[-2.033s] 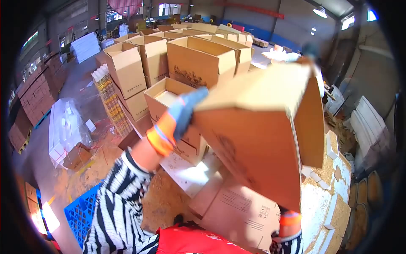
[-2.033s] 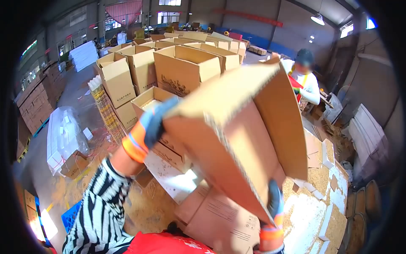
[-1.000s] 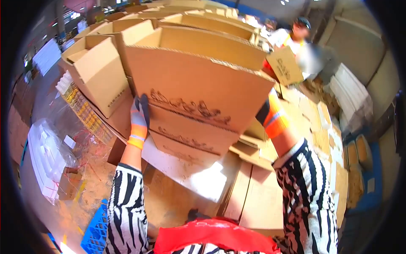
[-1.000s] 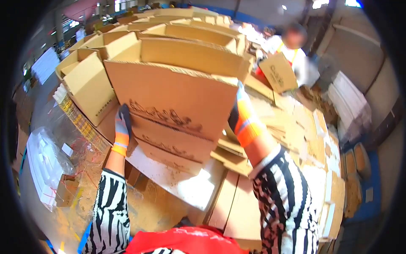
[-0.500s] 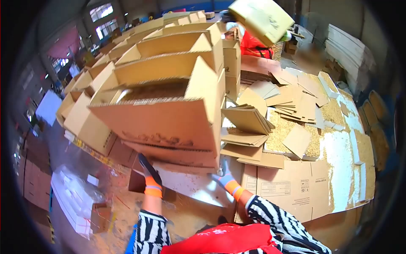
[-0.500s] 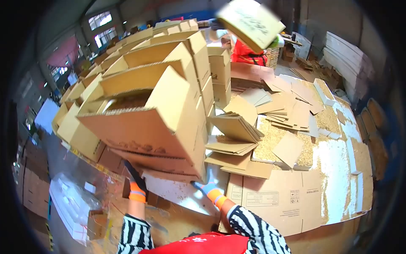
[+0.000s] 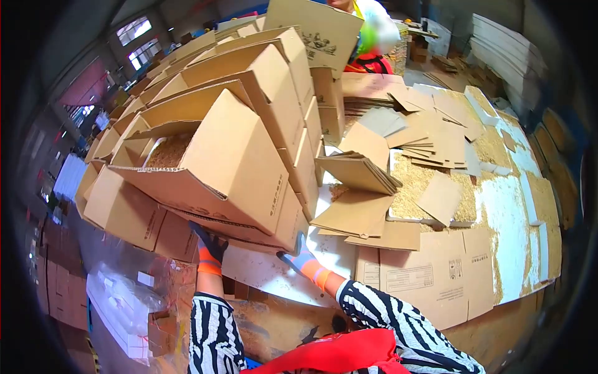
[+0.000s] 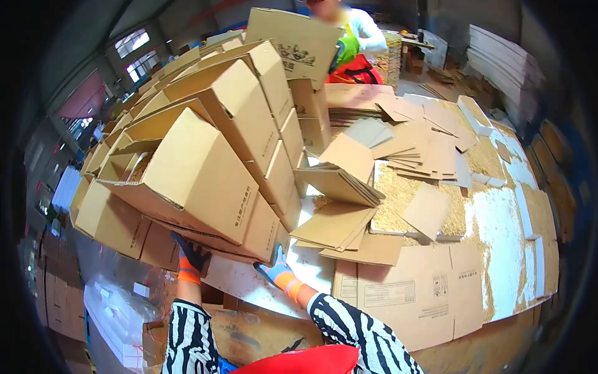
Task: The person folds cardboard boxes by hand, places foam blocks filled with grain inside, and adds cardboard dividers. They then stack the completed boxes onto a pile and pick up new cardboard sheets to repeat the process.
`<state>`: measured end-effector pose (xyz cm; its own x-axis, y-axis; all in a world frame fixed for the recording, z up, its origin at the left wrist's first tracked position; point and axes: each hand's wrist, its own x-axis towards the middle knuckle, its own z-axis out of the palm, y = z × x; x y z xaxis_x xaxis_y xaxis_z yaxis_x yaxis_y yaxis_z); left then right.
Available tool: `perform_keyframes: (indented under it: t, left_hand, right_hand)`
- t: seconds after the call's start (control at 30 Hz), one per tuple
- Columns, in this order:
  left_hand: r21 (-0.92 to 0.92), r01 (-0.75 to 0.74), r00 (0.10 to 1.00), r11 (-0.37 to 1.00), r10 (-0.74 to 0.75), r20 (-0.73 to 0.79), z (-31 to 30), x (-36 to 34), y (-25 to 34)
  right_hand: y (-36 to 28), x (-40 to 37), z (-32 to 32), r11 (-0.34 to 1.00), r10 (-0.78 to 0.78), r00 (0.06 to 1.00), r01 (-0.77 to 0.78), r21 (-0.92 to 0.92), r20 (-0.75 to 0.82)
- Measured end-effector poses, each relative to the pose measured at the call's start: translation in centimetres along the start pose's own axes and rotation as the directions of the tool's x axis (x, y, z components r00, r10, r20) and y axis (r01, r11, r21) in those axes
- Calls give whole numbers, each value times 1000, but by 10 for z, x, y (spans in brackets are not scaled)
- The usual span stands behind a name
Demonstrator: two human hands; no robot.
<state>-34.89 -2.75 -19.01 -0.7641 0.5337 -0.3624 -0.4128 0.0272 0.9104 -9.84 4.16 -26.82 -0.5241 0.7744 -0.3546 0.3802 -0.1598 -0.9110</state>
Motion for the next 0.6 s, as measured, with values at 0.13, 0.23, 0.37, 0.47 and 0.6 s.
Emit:
perform_keyframes:
  t: [0.13, 0.23, 0.37, 0.47, 0.6]
  left_hand:
    - [-23, 63, 996, 998, -62, 70, -10, 14, -2]
    - [-64, 71, 997, 995, -72, -21, -2, 3, 4]
    - [-114, 24, 1000, 993, -25, -6, -16, 4, -1]
    - [-151, -19, 1000, 988, 20, 3, -11, -10, 9]
    - [-220, -110, 994, 969, 104, -36, -6, -38, 16]
  right_hand:
    - [8, 7, -2, 994, -104, 992, 107, -32, 74]
    - [20, 5, -12, 987, -161, 986, 161, 10, 38]
    - [-6, -11, -53, 970, -218, 969, 202, 134, 116]
    - [-29, -14, -82, 898, -429, 903, 422, 122, 28]
    - [-68, -35, -116, 832, -519, 853, 519, 195, -59]
